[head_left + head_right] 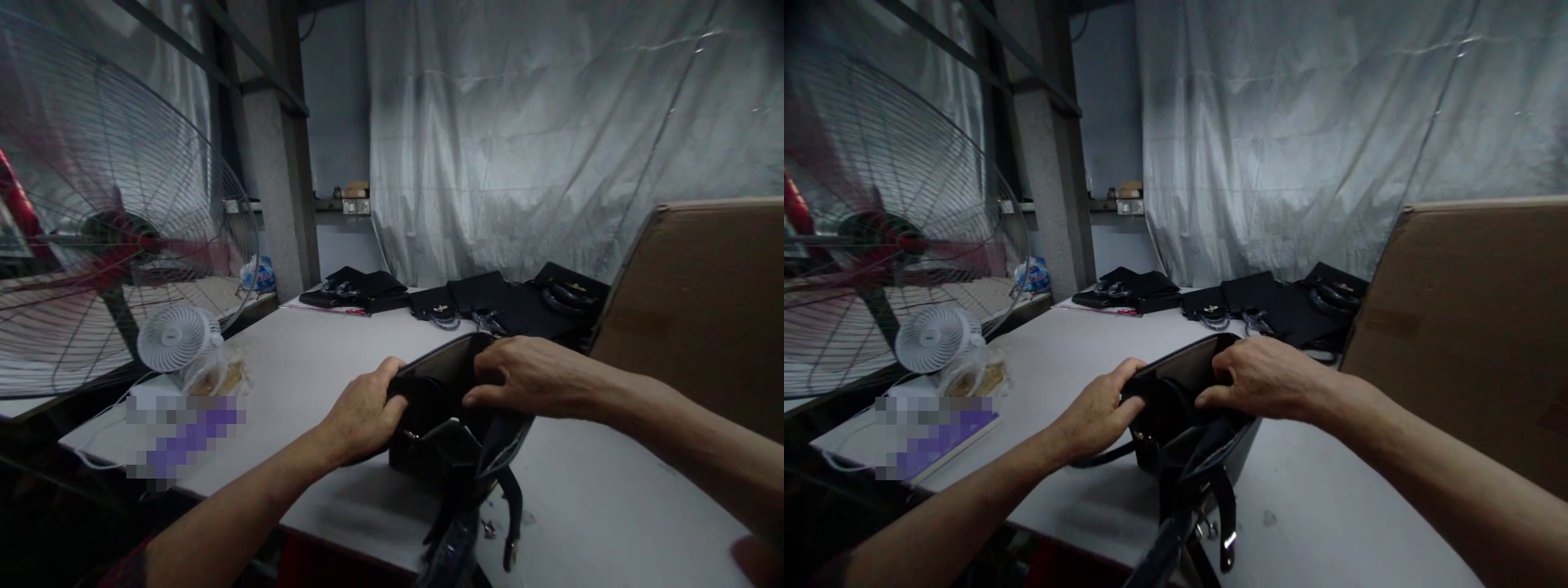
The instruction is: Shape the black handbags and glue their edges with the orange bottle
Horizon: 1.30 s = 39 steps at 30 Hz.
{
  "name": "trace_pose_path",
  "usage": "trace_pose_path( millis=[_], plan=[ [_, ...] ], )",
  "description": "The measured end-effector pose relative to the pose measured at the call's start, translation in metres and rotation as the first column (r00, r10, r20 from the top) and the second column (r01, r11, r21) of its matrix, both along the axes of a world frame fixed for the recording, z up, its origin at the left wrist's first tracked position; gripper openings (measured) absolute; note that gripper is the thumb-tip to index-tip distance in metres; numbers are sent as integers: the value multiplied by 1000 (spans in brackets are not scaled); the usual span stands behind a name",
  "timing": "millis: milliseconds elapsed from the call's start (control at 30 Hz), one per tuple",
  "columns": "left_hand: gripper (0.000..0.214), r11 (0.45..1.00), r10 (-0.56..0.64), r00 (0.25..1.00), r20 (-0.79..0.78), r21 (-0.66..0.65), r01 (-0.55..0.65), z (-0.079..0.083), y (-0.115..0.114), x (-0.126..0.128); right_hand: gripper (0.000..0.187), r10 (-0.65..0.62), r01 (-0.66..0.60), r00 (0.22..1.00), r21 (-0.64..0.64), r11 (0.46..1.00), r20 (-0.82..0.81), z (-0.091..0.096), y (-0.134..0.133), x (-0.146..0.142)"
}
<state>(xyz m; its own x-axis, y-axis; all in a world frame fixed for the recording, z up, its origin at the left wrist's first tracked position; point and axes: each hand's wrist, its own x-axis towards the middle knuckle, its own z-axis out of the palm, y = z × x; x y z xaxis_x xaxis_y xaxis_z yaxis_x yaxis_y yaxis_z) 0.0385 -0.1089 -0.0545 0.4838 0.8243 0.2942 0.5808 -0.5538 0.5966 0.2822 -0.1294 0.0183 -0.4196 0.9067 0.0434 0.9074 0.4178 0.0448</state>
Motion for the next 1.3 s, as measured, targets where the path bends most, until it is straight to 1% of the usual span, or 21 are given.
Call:
trace_pose_path(
  millis=[67, 100, 133, 200, 233, 300, 333, 367, 433, 500, 567, 633, 700, 767, 833, 1000, 1100, 1300],
  plan=[
    [24, 1000, 13, 999, -31, 5, -13, 1, -2, 3, 34, 29, -31, 999, 90, 995, 19, 3, -4, -11],
    [25, 1000, 18, 999, -47, 9, -17, 1, -4, 5, 34, 36, -37, 999, 90, 995, 15, 4, -6, -17],
    [26, 1000, 20, 998, -62, 13, -19, 2, -5, 6, 38, 35, -35, 999, 58, 998, 8, 5, -8, -24],
    [26, 1000, 16, 997, -81, 17, -14, 3, -7, 9, 45, -7, 7, 1000, -6, 1000, 13, 4, -11, -37],
    [26, 1000, 15, 996, -83, 18, -14, 3, -8, 9, 44, -31, 32, 999, -14, 999, 27, 3, -11, -42],
    [25, 1000, 13, 997, -77, 18, -11, 4, -8, 9, 31, -74, 73, 996, 14, 997, 57, -1, -10, -48],
    [25, 1000, 9, 998, -68, 17, -8, 5, -8, 9, 23, -87, 85, 995, 36, 996, 58, -3, -9, -47],
    [25, 1000, 2, 998, -57, 14, -1, 4, -7, 8, 19, -90, 88, 995, 45, 995, 42, -5, -7, -44],
    [25, 1000, -15, 1000, -24, 1, 15, 3, -5, 5, 20, -62, 63, 997, 30, 998, -40, -7, -2, -35],
    [23, 999, -30, 999, 33, -28, 31, 0, -2, 3, 19, -12, 10, 988, -11, 1000, -156, -8, 4, -24],
    [22, 994, -50, 991, 125, -93, 62, -2, 0, 2, 24, -17, -4, 970, -85, 996, -243, -9, 8, -16],
    [22, 976, -79, 973, 219, -182, 120, -3, 2, 4, 31, -58, 25, 960, -124, 992, -274, -10, 12, -12],
    [23, 964, -98, 959, 266, -212, 158, -1, 3, 7, 33, -91, 70, 961, -89, 994, -260, -12, 13, -12],
    [26, 975, -103, 960, 260, -167, 150, 1, 5, 10, 32, -121, 124, 969, -2, 992, -214, -13, 14, -14],
    [26, 987, -102, 966, 236, -99, 128, 2, 8, 11, 31, -167, 177, 973, 53, 983, -160, -14, 13, -16],
    [28, 996, -80, 983, 165, -24, 85, 0, 14, 11, 31, -230, 235, 972, 91, 968, -56, -11, 13, -23],
    [28, 997, -63, 984, 164, -24, 68, -2, 16, 12, 31, -251, 251, 968, 103, 963, -9, -9, 13, -27],
    [29, 998, -44, 980, 193, -37, 53, -4, 18, 13, 34, -277, 271, 960, 122, 955, 32, -9, 13, -30]
  ],
)
